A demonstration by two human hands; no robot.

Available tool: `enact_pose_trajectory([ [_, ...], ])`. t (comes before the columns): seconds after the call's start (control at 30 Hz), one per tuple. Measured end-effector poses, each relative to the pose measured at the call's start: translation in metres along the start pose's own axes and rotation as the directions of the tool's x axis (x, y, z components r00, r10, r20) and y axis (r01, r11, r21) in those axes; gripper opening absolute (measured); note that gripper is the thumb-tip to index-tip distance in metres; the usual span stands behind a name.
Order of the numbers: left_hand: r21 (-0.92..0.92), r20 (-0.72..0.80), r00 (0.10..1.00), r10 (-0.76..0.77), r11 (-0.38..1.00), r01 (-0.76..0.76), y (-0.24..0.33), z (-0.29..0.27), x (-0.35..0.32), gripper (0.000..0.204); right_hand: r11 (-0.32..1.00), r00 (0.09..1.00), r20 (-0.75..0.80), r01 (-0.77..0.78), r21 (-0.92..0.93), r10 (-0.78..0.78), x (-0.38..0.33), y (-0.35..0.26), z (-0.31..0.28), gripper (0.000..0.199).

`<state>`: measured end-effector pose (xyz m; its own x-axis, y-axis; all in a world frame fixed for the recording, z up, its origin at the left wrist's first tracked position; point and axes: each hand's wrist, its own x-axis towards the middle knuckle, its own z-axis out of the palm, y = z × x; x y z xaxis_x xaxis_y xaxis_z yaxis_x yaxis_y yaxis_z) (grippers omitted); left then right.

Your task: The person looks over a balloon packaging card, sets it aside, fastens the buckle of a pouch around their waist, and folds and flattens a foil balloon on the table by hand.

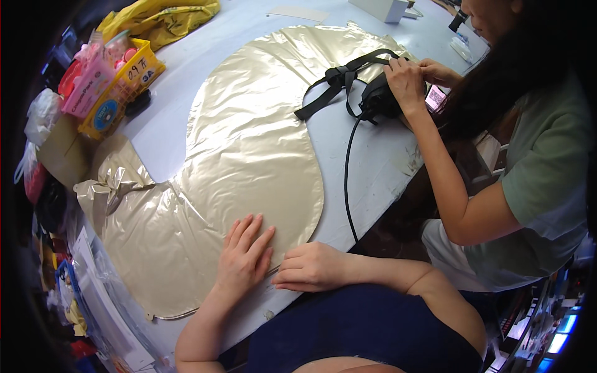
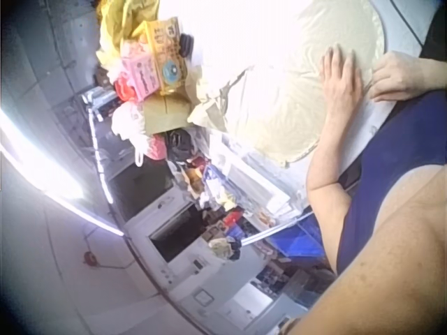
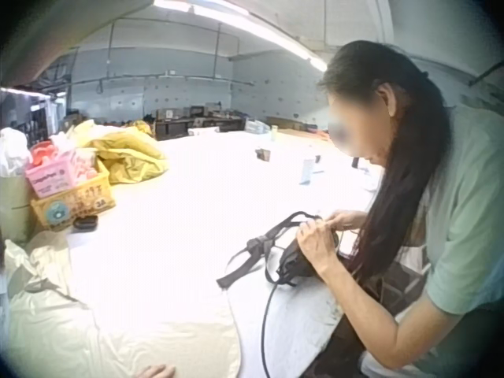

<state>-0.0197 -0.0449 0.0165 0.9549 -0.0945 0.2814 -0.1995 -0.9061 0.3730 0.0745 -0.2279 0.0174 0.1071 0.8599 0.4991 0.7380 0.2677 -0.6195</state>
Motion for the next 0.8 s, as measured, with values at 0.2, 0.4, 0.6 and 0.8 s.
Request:
enact_pose_trajectory([
  [0.2,0.006,0.002,1.000,-0.004,1.000,0.004,0.0008,-0.0009,0.0001,0.041,1.000,1.000,-0.014,0.002,0.003,-0.002,0.0012,-0.0003,-0.0007,0.015],
  [0.4,0.011,0.004,1.000,-0.005,1.000,0.005,0.0006,-0.0011,-0.0001,0.041,1.000,1.000,-0.010,-0.007,0.000,0.007,0.0015,-0.0010,-0.0011,0.015],
  [0.6,0.010,0.007,1.000,-0.003,1.000,0.003,0.0006,-0.0011,-0.0003,0.042,1.000,1.000,-0.013,-0.008,-0.001,0.008,0.0016,-0.0008,-0.0004,0.015],
  [0.8,0.013,0.015,1.000,-0.006,1.000,0.005,0.0012,-0.0020,0.0004,0.042,1.000,1.000,-0.010,-0.013,0.007,0.013,0.0014,0.0001,-0.0002,0.015],
])
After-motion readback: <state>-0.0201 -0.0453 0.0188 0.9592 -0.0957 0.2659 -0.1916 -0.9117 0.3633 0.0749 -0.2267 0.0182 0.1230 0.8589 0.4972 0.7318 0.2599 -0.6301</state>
